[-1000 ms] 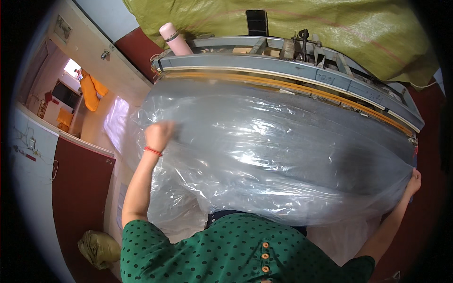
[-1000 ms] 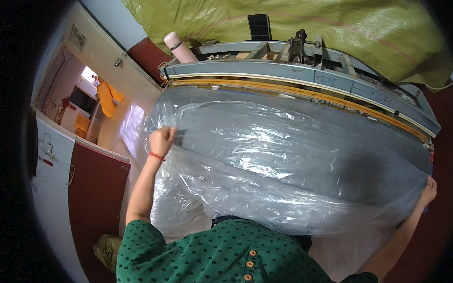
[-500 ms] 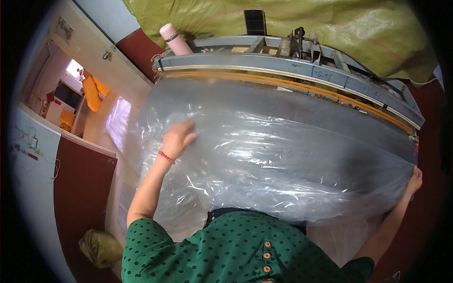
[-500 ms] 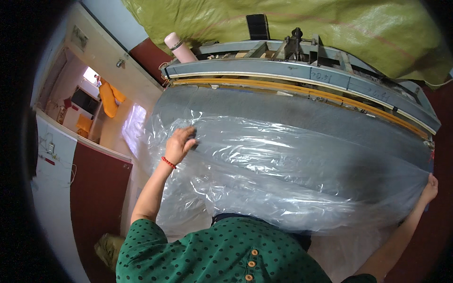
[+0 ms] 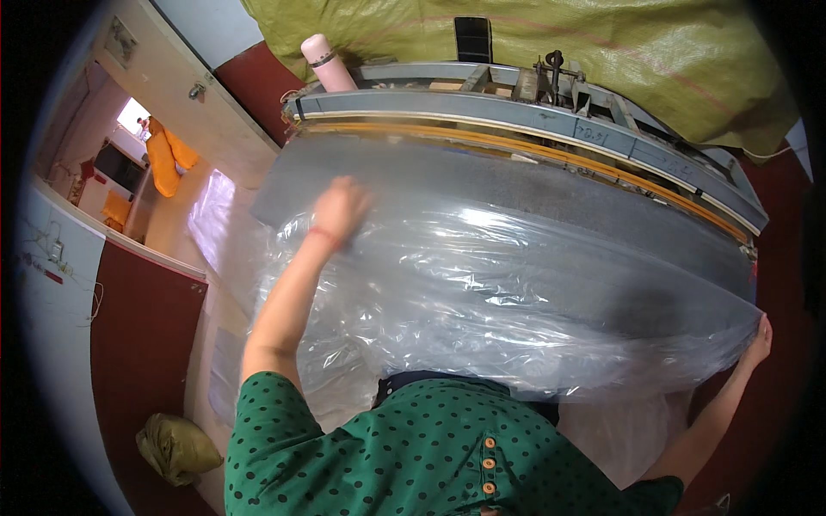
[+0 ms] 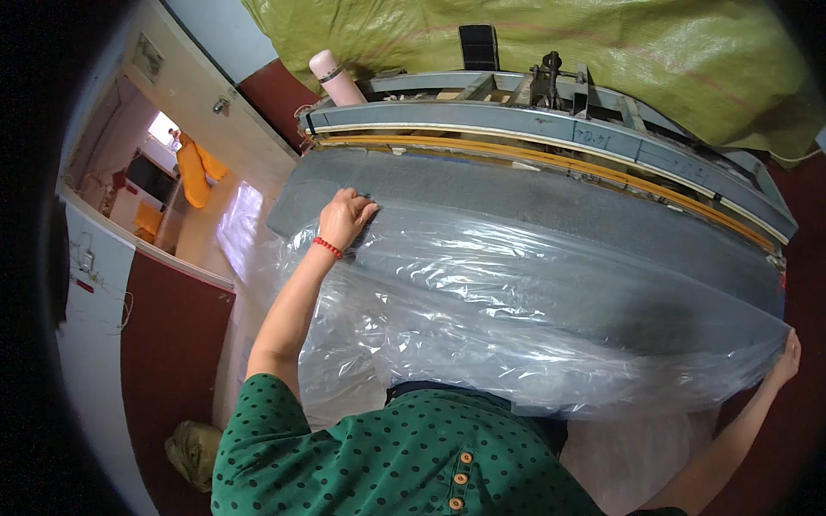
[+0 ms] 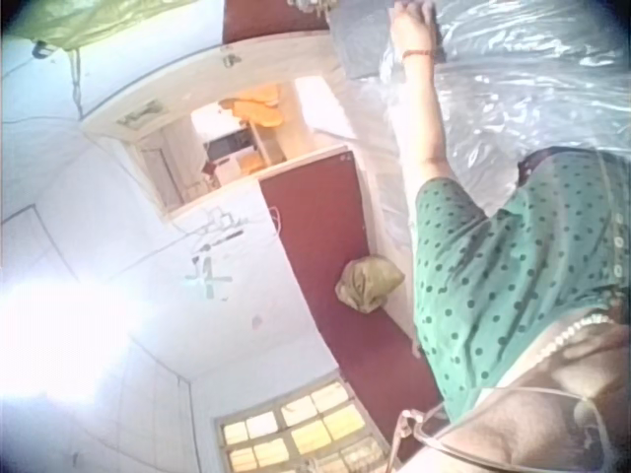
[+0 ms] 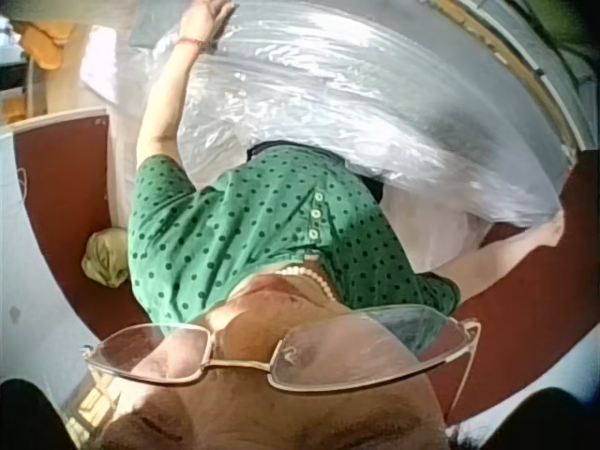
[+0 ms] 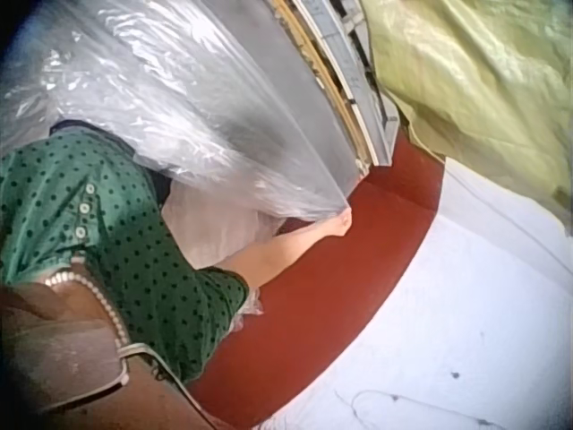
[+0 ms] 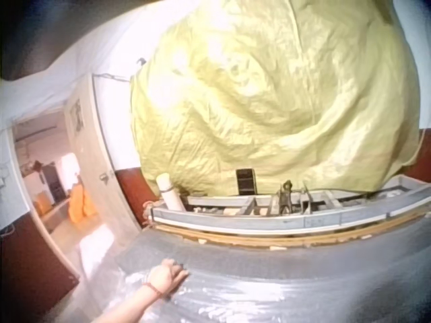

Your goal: Manually placing plastic film over a large grey industrial component as part of a manufacturing or packaging process.

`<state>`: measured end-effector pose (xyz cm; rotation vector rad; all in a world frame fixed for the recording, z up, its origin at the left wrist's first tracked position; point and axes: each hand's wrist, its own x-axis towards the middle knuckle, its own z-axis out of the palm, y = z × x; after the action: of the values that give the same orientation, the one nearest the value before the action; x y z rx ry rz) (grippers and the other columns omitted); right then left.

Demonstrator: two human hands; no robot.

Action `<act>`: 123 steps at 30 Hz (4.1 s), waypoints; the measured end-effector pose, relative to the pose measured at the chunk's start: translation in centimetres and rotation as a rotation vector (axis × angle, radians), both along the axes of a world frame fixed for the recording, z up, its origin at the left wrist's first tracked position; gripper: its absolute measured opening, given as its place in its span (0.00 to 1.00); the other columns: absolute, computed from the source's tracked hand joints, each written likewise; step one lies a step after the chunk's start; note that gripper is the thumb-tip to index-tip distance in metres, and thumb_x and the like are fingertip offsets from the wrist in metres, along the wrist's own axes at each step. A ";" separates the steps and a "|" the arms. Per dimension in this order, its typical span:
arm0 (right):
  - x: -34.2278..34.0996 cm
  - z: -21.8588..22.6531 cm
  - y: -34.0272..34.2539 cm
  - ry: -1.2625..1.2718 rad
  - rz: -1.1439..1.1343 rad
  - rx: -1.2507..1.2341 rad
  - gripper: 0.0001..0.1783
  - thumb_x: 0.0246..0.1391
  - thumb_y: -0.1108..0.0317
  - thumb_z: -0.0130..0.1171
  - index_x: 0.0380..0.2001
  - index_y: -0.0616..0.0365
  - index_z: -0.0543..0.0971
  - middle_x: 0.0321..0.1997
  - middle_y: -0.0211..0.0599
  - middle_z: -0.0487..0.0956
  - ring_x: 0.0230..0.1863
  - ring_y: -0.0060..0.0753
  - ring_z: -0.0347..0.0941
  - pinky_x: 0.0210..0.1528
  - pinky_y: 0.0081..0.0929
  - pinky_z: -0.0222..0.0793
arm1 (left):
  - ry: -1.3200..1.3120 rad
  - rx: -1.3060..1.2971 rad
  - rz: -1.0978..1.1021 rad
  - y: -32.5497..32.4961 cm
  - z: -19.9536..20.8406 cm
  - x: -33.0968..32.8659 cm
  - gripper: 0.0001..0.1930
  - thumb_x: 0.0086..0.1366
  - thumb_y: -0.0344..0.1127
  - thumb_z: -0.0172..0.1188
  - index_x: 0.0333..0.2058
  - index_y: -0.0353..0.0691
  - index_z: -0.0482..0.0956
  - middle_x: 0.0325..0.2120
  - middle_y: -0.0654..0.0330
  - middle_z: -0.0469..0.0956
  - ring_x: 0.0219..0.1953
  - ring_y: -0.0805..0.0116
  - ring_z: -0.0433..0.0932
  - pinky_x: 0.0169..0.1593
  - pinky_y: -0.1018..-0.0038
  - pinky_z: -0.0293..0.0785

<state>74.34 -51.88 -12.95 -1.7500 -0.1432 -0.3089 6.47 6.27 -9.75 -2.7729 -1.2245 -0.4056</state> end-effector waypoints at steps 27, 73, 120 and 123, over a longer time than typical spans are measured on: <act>3.5 -2.9 21.2 -0.243 -0.084 -0.025 0.12 0.47 0.64 0.56 0.25 0.63 0.72 0.24 0.35 0.75 0.27 0.26 0.69 0.35 0.23 0.65 | -1.142 -0.143 0.321 21.8 -7.3 0.5 0.10 0.56 0.36 0.52 0.21 0.37 0.68 0.17 0.69 0.66 0.21 0.79 0.60 0.26 0.81 0.60; -43.4 9.0 41.1 -0.125 1.584 -0.251 0.10 0.42 0.64 0.60 0.24 0.59 0.76 0.23 0.32 0.76 0.26 0.24 0.70 0.30 0.23 0.65 | -0.264 -0.349 -0.397 -4.4 9.9 -6.5 0.06 0.54 0.33 0.55 0.27 0.37 0.71 0.24 0.58 0.73 0.27 0.64 0.70 0.36 0.75 0.66; -3.9 0.9 6.9 0.005 -0.515 -1.005 0.16 0.47 0.53 0.50 0.29 0.55 0.73 0.32 0.43 0.76 0.36 0.48 0.72 0.36 0.41 0.67 | -0.069 -0.227 -1.252 -15.9 3.6 31.4 0.31 0.57 0.51 0.49 0.54 0.38 0.59 0.56 0.51 0.54 0.60 0.52 0.49 0.58 0.60 0.49; -4.4 1.3 7.5 0.000 -0.510 -1.007 0.15 0.47 0.54 0.51 0.30 0.55 0.73 0.32 0.43 0.77 0.36 0.47 0.73 0.36 0.40 0.68 | 0.102 -0.159 -1.143 -19.1 0.9 33.7 0.37 0.54 0.56 0.50 0.55 0.34 0.54 0.58 0.50 0.49 0.61 0.52 0.45 0.58 0.58 0.47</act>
<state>69.94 -44.35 -11.69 -2.7839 0.1955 -0.6837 40.12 -12.80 -8.87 -3.2704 0.4870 -0.1982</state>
